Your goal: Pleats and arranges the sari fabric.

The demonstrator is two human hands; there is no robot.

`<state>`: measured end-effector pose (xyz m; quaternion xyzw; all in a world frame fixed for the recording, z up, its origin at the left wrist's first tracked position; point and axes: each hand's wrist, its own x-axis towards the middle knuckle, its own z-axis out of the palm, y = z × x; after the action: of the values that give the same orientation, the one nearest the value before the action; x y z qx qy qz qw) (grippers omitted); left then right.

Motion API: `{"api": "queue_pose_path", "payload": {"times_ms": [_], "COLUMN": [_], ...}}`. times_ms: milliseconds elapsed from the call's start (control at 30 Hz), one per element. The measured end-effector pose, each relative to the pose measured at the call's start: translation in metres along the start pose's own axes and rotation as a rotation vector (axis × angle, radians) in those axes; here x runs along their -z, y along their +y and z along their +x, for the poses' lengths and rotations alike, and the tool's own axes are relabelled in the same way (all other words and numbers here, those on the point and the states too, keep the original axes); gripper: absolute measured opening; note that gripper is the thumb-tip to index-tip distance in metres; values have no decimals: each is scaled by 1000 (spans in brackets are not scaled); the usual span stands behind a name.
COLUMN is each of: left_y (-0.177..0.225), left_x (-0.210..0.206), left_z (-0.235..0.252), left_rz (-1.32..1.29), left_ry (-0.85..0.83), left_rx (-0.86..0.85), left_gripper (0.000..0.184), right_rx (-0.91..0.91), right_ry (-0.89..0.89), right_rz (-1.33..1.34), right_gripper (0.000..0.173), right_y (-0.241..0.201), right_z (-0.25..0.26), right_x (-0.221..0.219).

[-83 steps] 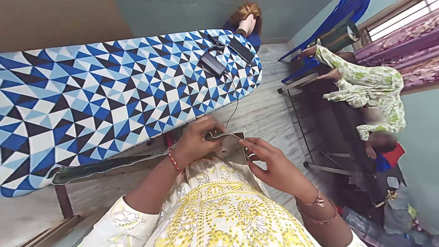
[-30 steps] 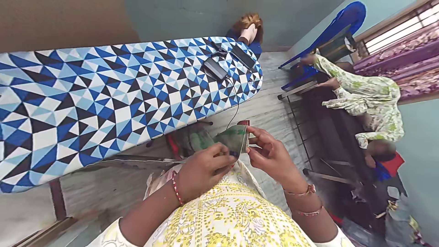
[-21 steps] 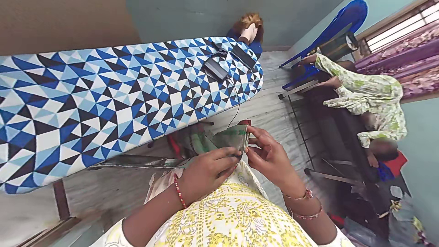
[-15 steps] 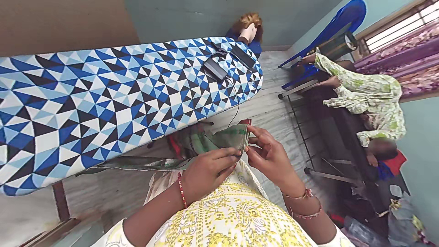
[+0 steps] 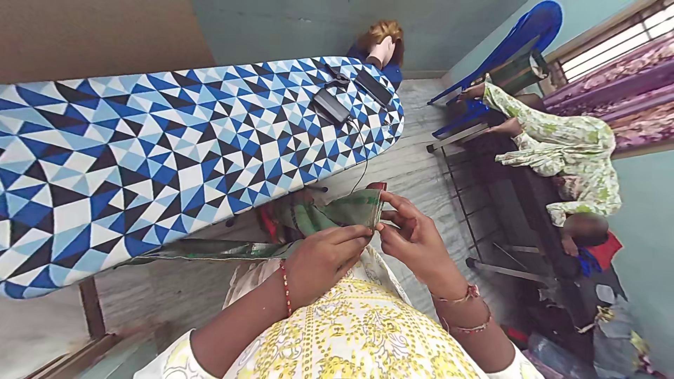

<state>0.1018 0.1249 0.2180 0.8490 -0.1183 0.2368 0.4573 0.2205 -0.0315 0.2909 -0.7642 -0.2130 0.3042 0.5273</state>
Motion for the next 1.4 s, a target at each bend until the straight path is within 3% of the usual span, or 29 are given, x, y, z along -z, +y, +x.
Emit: {"api": "queue_pose_path", "payload": {"times_ms": [333,500,633,733,833,933,1100,1267,1400], "left_y": [0,-2,-28,-55,-58,-45,-32,-39,-56], "left_x": [2,14,28,38,46,49,95,113,110], "left_z": [4,-1,-25,-62,-88,-92,-43,11,26], "left_rz": [-20,-105,-176,-145,-115,47,308,390,365], "left_ry": [-56,-207,-394,-386,-306,-110,25,-10,-84], "left_rx": [7,234,378,449,520,386,45,-67,-112], "left_gripper": [21,26,29,32,34,42,31,28,27], "right_rx": [-25,46,109,129,137,161,257,299,255], "right_ry": [-6,37,107,152,140,93,-67,-237,-289], "right_rz": [-108,-204,-281,-327,-384,-474,-513,-491,-436], "right_gripper": [54,54,55,55,54,53,50,48,49], "right_y": [-1,1,5,9,13,19,18,15,22], "right_z": [2,4,11,16,17,16,9,-6,-21], "right_x": [6,7,14,26,33,36,45,38,29]}}
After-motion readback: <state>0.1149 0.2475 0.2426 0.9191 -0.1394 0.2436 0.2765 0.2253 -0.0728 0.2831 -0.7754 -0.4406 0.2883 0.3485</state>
